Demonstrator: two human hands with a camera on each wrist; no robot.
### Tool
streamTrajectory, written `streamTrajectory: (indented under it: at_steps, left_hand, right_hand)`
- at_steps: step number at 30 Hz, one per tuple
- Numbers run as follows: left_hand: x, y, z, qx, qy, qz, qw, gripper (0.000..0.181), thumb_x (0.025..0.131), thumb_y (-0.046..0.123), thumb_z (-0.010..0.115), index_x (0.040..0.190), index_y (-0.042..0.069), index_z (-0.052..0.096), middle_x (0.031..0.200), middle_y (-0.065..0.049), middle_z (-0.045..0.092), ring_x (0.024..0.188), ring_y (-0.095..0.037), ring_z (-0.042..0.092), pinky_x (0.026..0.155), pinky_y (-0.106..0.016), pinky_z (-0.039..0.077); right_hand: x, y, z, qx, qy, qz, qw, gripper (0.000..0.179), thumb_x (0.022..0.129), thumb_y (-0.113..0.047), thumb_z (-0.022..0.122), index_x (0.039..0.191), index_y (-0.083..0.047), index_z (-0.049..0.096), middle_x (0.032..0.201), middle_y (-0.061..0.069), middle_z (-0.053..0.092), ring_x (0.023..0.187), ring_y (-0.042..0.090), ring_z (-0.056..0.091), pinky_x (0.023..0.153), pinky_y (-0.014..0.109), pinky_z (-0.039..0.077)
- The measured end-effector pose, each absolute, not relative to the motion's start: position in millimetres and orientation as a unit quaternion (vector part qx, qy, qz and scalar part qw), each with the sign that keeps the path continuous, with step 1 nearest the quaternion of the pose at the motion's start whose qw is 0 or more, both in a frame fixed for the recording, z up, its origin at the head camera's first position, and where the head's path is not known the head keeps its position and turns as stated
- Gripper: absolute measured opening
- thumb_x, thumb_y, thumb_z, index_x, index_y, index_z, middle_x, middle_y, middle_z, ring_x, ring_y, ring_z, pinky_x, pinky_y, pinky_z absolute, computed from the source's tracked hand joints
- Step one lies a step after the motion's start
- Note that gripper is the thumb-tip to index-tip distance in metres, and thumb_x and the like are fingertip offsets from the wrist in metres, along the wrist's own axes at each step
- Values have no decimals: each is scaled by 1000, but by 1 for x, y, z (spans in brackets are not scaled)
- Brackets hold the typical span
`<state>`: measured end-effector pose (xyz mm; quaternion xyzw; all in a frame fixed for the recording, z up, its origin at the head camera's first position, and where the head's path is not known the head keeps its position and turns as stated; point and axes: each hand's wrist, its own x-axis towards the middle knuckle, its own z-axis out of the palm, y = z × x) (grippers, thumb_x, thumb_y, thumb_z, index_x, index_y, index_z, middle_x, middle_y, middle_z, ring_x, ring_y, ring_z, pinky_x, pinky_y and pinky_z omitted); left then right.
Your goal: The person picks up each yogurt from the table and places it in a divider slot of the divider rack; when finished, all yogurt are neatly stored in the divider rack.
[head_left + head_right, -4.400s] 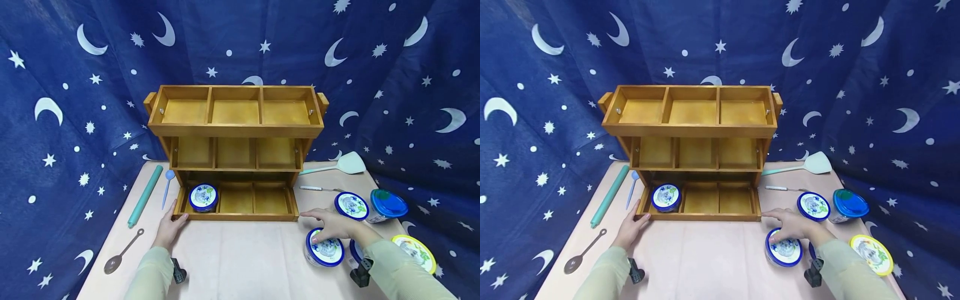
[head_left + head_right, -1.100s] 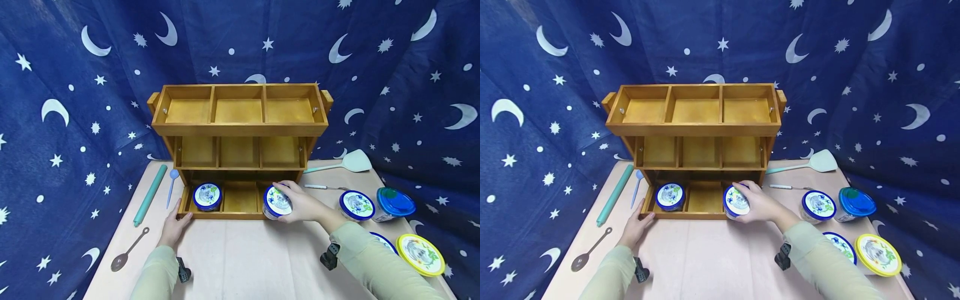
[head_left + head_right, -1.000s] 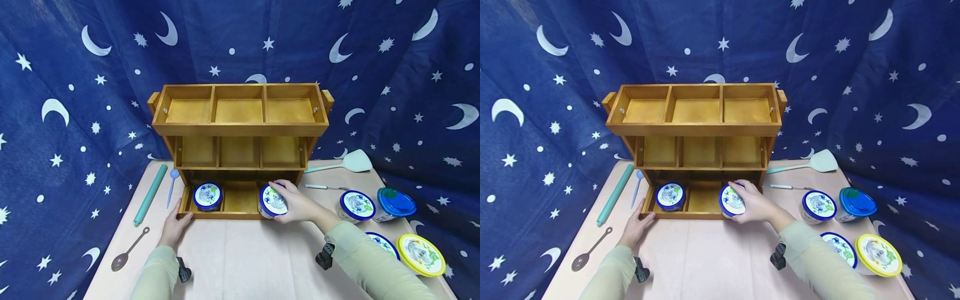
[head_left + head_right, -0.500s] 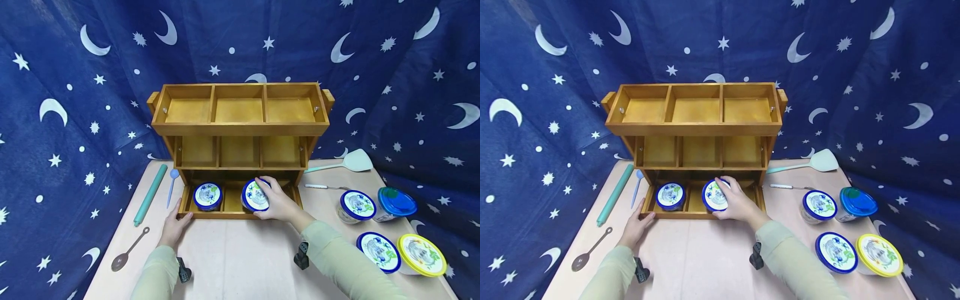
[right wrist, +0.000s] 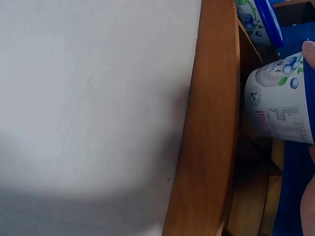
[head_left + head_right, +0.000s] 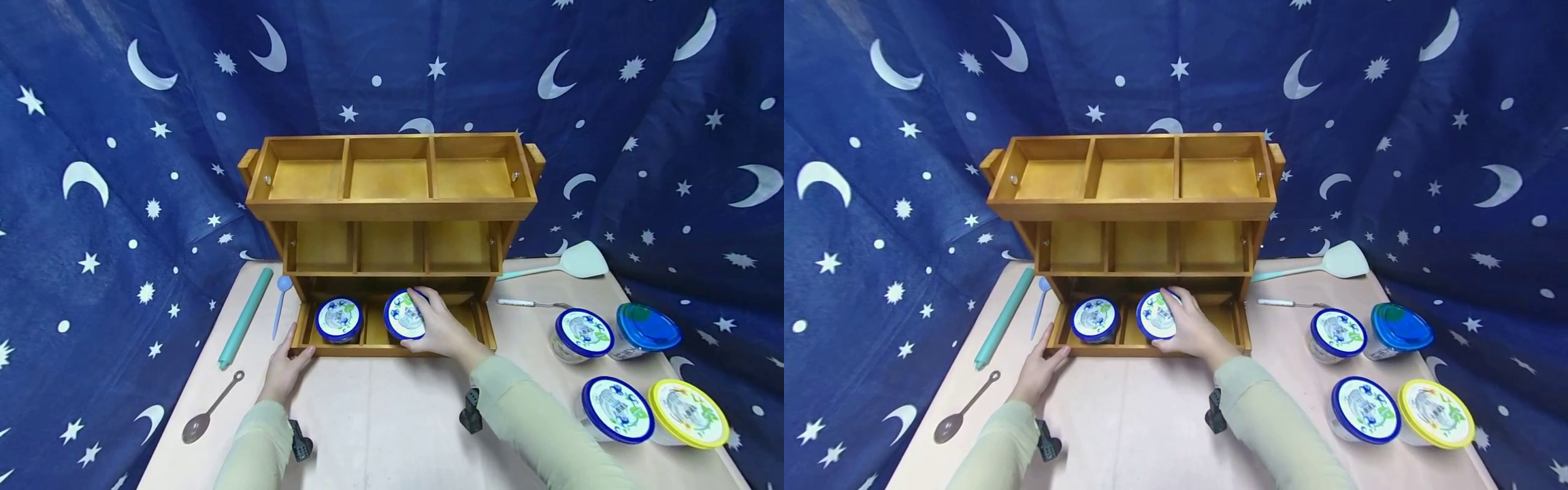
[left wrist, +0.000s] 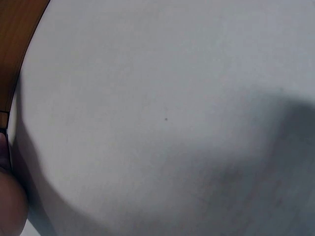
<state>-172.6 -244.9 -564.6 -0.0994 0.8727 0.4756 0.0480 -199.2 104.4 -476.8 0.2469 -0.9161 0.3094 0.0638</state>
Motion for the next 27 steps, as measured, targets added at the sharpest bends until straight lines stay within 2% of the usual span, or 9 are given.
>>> streamTrajectory:
  at_steps: [7,17,22,27]
  left_hand:
    - [-172,-245,-565,-102,872,476,48,83,85,51,61,151,30,16,151,-24,20,137,-40,19,110,-51,18]
    - [-173,-245,-563,-102,875,470,52,82,87,48,61,151,30,14,150,-24,21,137,-41,20,110,-52,19]
    - [-172,-244,-563,-112,875,467,61,82,87,50,60,151,31,13,151,-24,19,137,-42,18,109,-55,18]
    - [-173,-244,-564,-122,866,481,62,82,86,50,61,151,34,13,152,-22,18,138,-41,15,110,-55,15]
  right_hand:
    - [-205,96,-486,226,-925,304,42,104,61,-40,84,143,-2,33,142,18,31,125,32,38,100,46,39]
    - [-215,91,-499,189,-931,308,-43,105,63,-42,83,144,-1,30,143,19,33,127,32,37,105,45,33]
    - [-218,90,-498,189,-935,297,-44,103,63,-43,83,142,-1,33,144,17,35,128,34,33,106,47,30]
    - [-218,89,-500,183,-936,298,-40,102,63,-44,84,142,-3,35,144,17,30,127,34,32,104,46,35]
